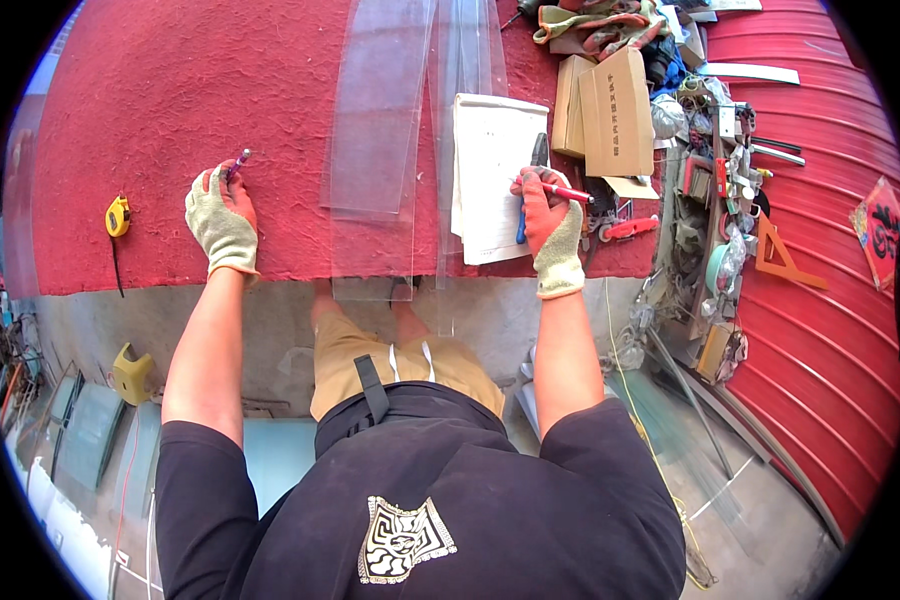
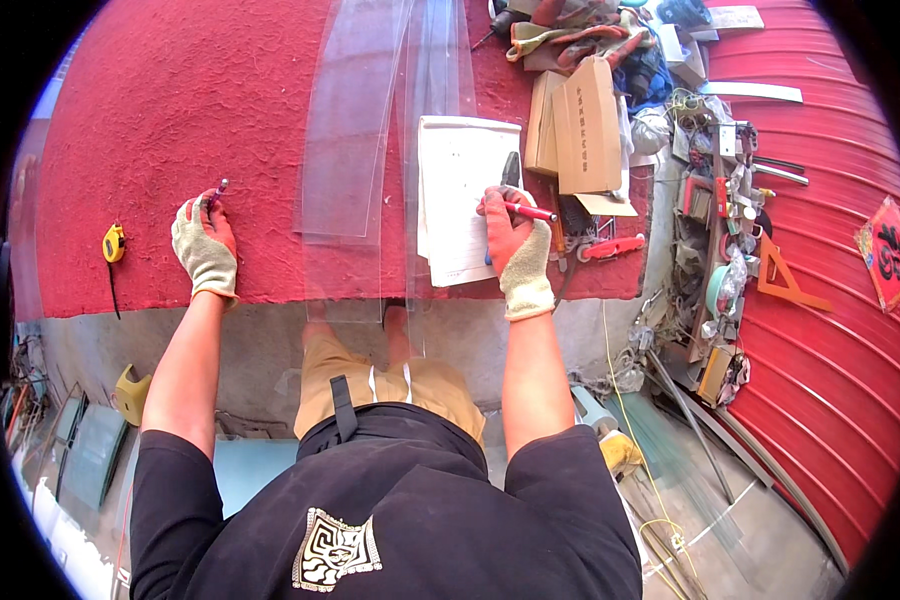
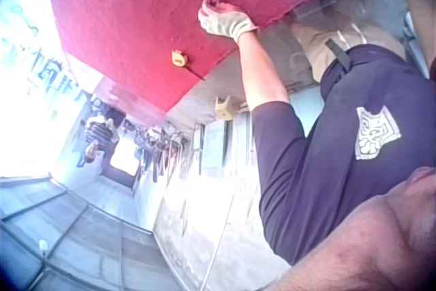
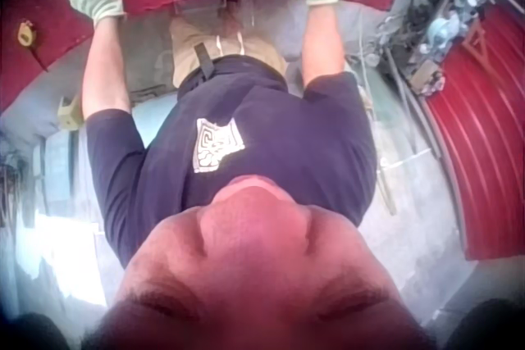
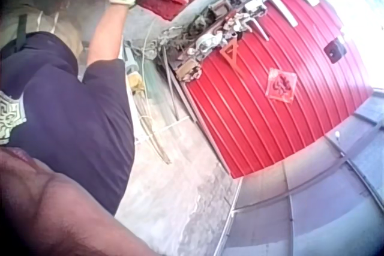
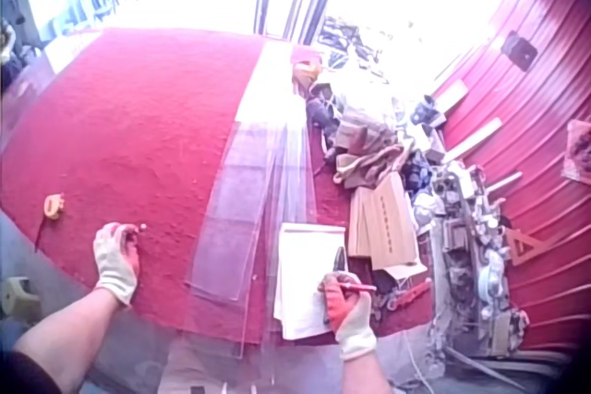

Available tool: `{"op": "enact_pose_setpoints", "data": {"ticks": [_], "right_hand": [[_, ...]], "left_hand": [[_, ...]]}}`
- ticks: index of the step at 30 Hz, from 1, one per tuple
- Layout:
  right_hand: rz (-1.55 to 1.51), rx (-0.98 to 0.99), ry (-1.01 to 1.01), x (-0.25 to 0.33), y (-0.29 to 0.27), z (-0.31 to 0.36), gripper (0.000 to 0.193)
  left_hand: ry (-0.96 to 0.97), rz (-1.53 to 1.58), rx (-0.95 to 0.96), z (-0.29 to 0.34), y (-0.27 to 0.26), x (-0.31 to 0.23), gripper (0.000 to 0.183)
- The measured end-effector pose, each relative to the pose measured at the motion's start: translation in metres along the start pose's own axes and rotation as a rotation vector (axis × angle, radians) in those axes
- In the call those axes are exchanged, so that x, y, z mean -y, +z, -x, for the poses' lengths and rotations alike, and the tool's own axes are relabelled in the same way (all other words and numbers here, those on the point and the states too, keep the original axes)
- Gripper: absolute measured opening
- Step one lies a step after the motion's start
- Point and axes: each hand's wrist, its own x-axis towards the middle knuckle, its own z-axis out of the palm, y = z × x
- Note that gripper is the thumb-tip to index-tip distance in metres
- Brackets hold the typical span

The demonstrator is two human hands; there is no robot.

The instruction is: The person measures a large pane of glass on a table using a tape measure and a long straight edge, then writes on a notepad with a pen. They place a wooden frame template on the glass and use the tape measure to check the alignment and dimensions.

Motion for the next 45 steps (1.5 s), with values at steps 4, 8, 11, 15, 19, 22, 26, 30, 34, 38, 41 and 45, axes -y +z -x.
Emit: {"op": "enact_pose_setpoints", "data": {"ticks": [4,8,11,15,19,22,26,30,34,38,41,45], "right_hand": [[0.037,-0.003,-0.086,-0.005,0.0,-0.002,0.023],[0.065,-0.01,-0.089,-0.01,-0.001,-0.004,0.024],[0.044,-0.015,-0.104,-0.011,-0.001,-0.004,0.024],[0.026,-0.011,-0.12,-0.011,0.001,-0.004,0.024],[0.045,-0.01,-0.127,-0.013,0.001,-0.004,0.023],[0.061,-0.013,-0.128,-0.016,0.0,-0.004,0.022],[0.096,-0.011,-0.17,-0.021,0.001,-0.005,0.022],[0.144,0.004,-0.203,-0.023,-0.001,-0.006,0.024],[0.206,-0.002,-0.197,-0.022,-0.002,-0.005,0.027],[0.204,-0.01,-0.199,-0.021,-0.001,-0.004,0.028],[0.193,-0.006,-0.199,-0.02,-0.001,-0.004,0.028],[0.176,-0.007,-0.198,-0.021,0.0,-0.004,0.029]], "left_hand": [[0.007,-0.01,-0.009,0.0,0.001,0.0,0.022],[0.01,-0.005,-0.005,0.0,0.0,-0.001,0.02],[0.006,-0.006,-0.012,0.0,0.0,0.0,0.021],[0.023,-0.031,0.006,0.0,0.002,0.002,0.022],[0.018,-0.023,-0.007,-0.001,0.001,0.002,0.021],[0.016,-0.028,-0.006,-0.001,0.0,0.0,0.021],[0.024,-0.017,-0.018,-0.002,-0.002,-0.002,0.021],[0.024,-0.003,-0.023,-0.002,-0.002,-0.003,0.021],[0.015,-0.002,-0.023,-0.002,0.0,-0.002,0.021],[0.017,0.006,-0.028,-0.001,0.001,0.0,0.021],[0.016,-0.007,-0.026,0.0,0.003,0.002,0.021],[-0.011,-0.004,-0.014,0.001,0.004,0.002,0.021]]}}
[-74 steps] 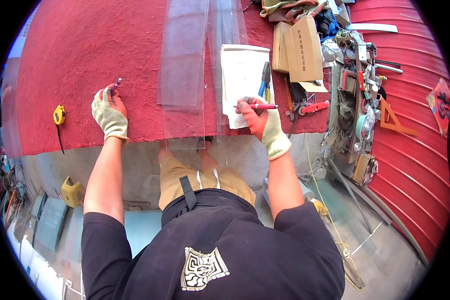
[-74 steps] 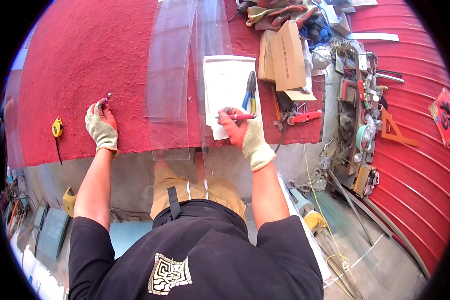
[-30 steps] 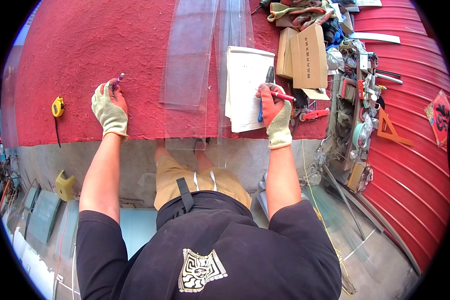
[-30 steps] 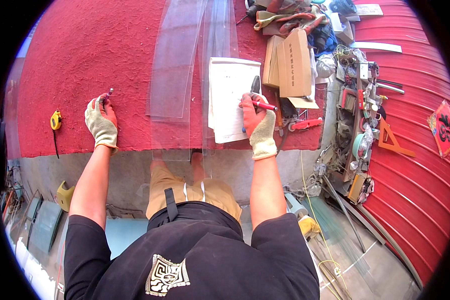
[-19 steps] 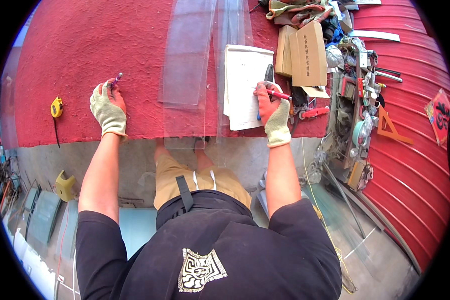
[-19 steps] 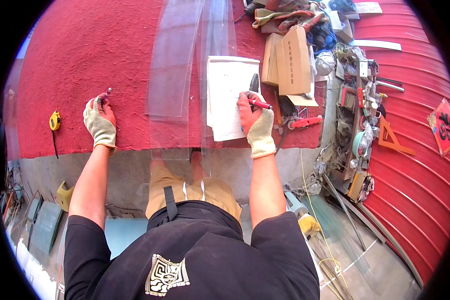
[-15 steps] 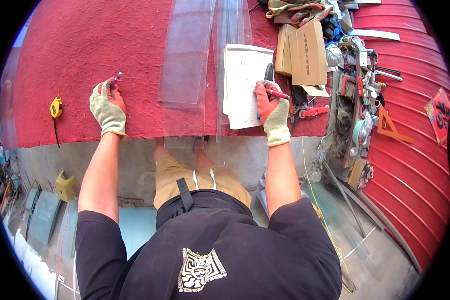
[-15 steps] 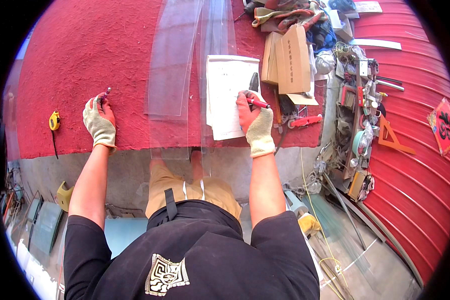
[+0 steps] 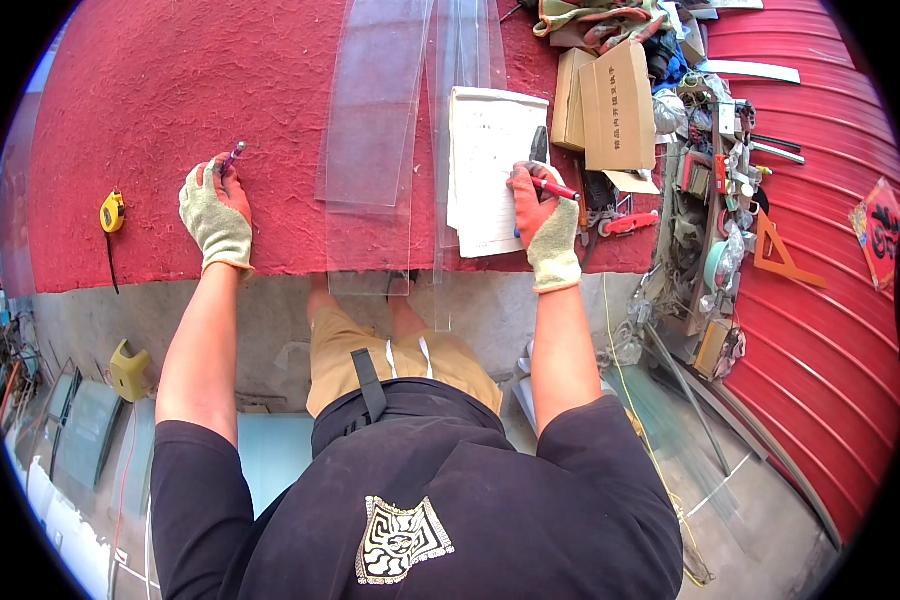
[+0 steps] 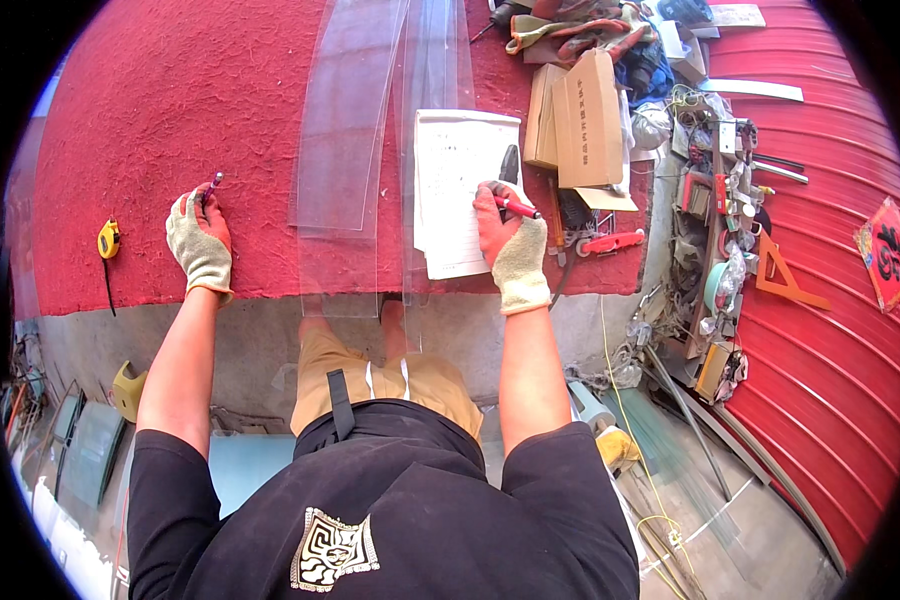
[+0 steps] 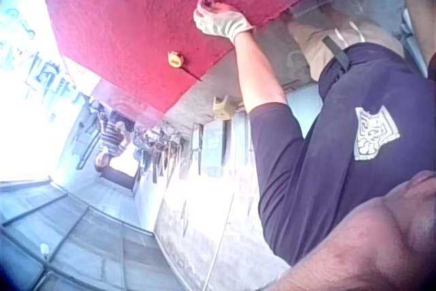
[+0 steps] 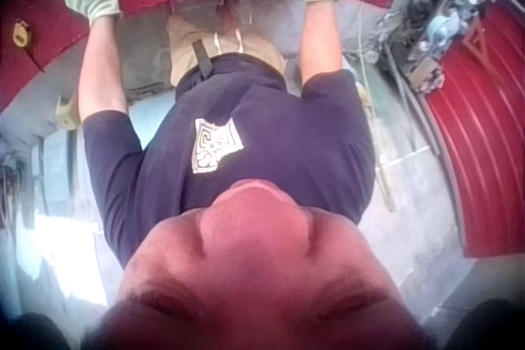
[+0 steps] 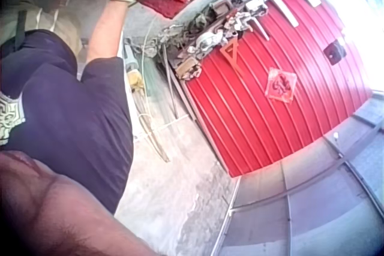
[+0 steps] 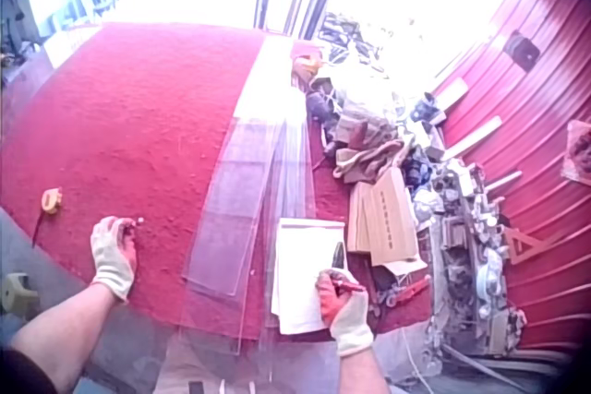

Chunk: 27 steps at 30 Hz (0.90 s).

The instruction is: The person measures a large pane of glass on a table using a tape measure and a long straight edge, then writes on a notepad with a pen. They place a wooden frame template on the glass and use the tape measure to check the alignment and dimensions.

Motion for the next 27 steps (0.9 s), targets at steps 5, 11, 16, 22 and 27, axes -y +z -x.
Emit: {"op": "enact_pose_setpoints", "data": {"ticks": [5,11,16,22,27], "right_hand": [[0.024,-0.007,-0.007,-0.002,-0.001,0.001,0.028],[-0.071,-0.01,0.028,0.003,0.0,0.0,0.025],[-0.278,-0.138,0.091,0.015,-0.007,0.012,0.026],[-0.025,0.076,0.209,0.044,-0.014,0.042,0.033],[0.633,0.474,0.124,0.101,0.014,0.056,0.063]], "left_hand": [[0.02,-0.011,-0.001,0.0,-0.001,0.0,0.021],[0.021,-0.007,0.0,-0.001,-0.002,0.0,0.022],[0.019,-0.012,-0.009,-0.001,0.0,0.0,0.023],[0.012,-0.025,-0.008,0.0,-0.001,0.001,0.023],[0.015,-0.009,-0.018,-0.001,-0.002,-0.001,0.022]]}}
